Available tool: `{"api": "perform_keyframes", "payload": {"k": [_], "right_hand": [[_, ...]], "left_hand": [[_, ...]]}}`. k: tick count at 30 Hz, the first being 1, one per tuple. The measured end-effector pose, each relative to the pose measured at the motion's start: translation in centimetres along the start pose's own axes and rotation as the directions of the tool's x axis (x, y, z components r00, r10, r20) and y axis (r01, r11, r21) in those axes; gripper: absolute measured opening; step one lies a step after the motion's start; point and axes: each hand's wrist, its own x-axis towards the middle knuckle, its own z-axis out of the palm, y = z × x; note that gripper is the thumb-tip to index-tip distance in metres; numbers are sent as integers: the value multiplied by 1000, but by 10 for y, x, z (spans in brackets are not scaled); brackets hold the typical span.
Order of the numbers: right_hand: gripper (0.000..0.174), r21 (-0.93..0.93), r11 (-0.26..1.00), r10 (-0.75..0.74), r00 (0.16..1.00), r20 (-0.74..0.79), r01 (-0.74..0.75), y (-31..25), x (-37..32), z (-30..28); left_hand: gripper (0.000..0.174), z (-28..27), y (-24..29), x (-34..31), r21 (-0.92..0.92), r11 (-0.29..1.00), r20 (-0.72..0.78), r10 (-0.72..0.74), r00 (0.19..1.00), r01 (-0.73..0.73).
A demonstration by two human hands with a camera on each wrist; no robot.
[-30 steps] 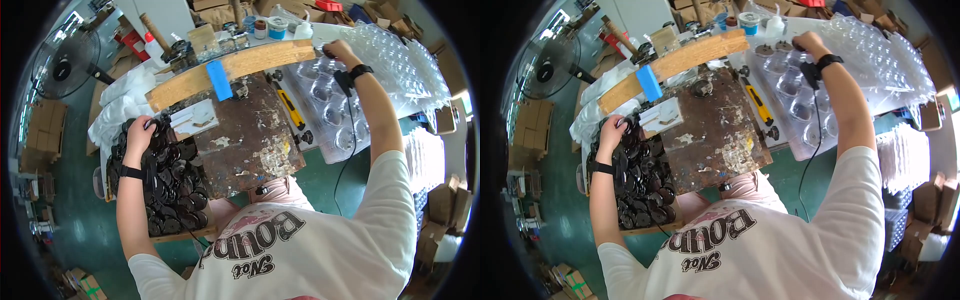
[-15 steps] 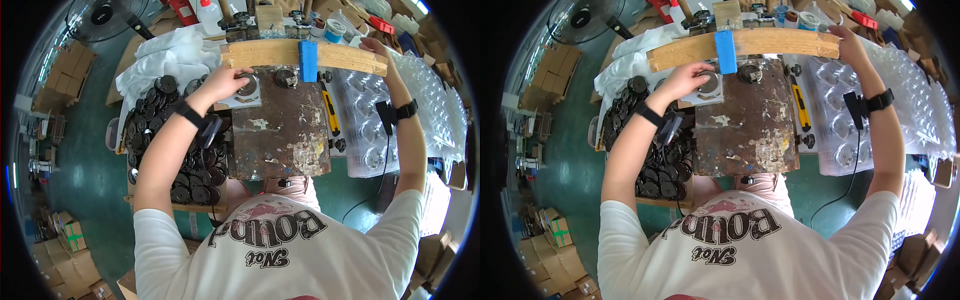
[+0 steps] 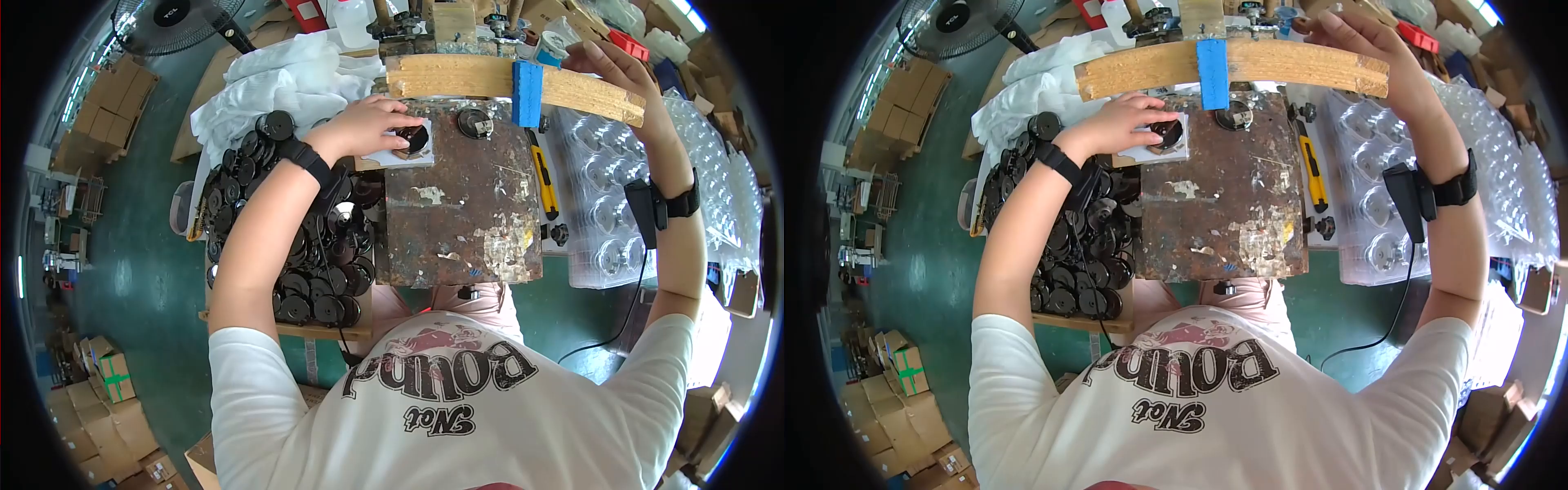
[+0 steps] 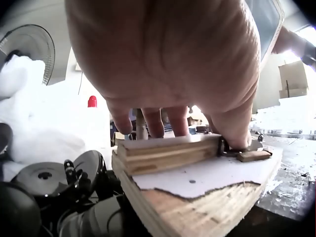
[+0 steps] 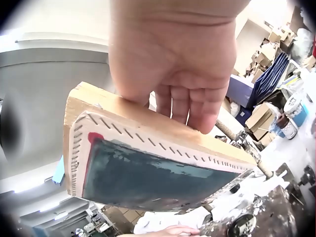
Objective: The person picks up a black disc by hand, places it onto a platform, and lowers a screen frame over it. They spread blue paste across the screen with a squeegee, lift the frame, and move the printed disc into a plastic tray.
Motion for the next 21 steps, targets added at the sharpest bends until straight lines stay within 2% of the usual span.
{"api": "perform_keyframes", "payload": {"k": [3, 4, 6, 7, 8, 9, 11, 13, 14, 16, 17, 20, 21], "right_hand": [[34, 31, 999, 28, 996, 86, -31, -2, 3, 0], [34, -64, 997, 52, 980, 189, -41, -5, 3, 1], [34, -252, 967, 126, 917, 378, -29, -9, 5, 3], [34, -253, 967, 123, 916, 381, -25, -8, 8, 8], [34, -296, 955, 97, 931, 352, 12, -3, 12, 16], [34, -339, 940, 71, 943, 324, 46, 2, 17, 27], [35, -381, 921, 42, 953, 300, 79, 12, 31, 48], [40, -527, 804, -217, 961, 172, 276, 21, 54, 70], [40, -527, 803, -219, 960, 175, 280, 24, 62, 82], [36, -638, 753, -136, 987, 85, 159, 27, 75, 104], [36, -640, 751, -140, 986, 87, 163, 27, 77, 110], [29, -794, 517, -138, 946, 291, 320, 27, 77, 126], [29, -791, 519, -135, 945, 297, 323, 29, 73, 130]], "left_hand": [[40, -18, 7, -10, -124, 975, 233, -150, 961, 182], [40, -17, 9, -15, -126, 974, 231, -154, 961, 187], [44, -18, 13, -29, -273, 946, 14, -180, 984, 177], [46, -18, 18, -35, -341, 927, -96, -200, 975, 157], [46, -18, 28, -41, -341, 926, -97, -203, 974, 159], [49, -18, 43, -47, -550, 806, -61, -299, 952, 218], [56, -17, 70, -53, -859, 428, 70, -447, 892, 282], [59, -4, 79, -55, -839, 456, 83, -431, 898, 296], [61, 5, 81, -57, -818, 485, 96, -413, 906, 308], [64, 15, 83, -58, -797, 514, 107, -397, 912, 317], [65, 17, 83, -58, -780, 531, 118, -394, 912, 330], [67, 19, 82, -57, -747, 558, 149, -389, 909, 361], [67, 19, 82, -58, -747, 564, 145, -381, 913, 353]]}}
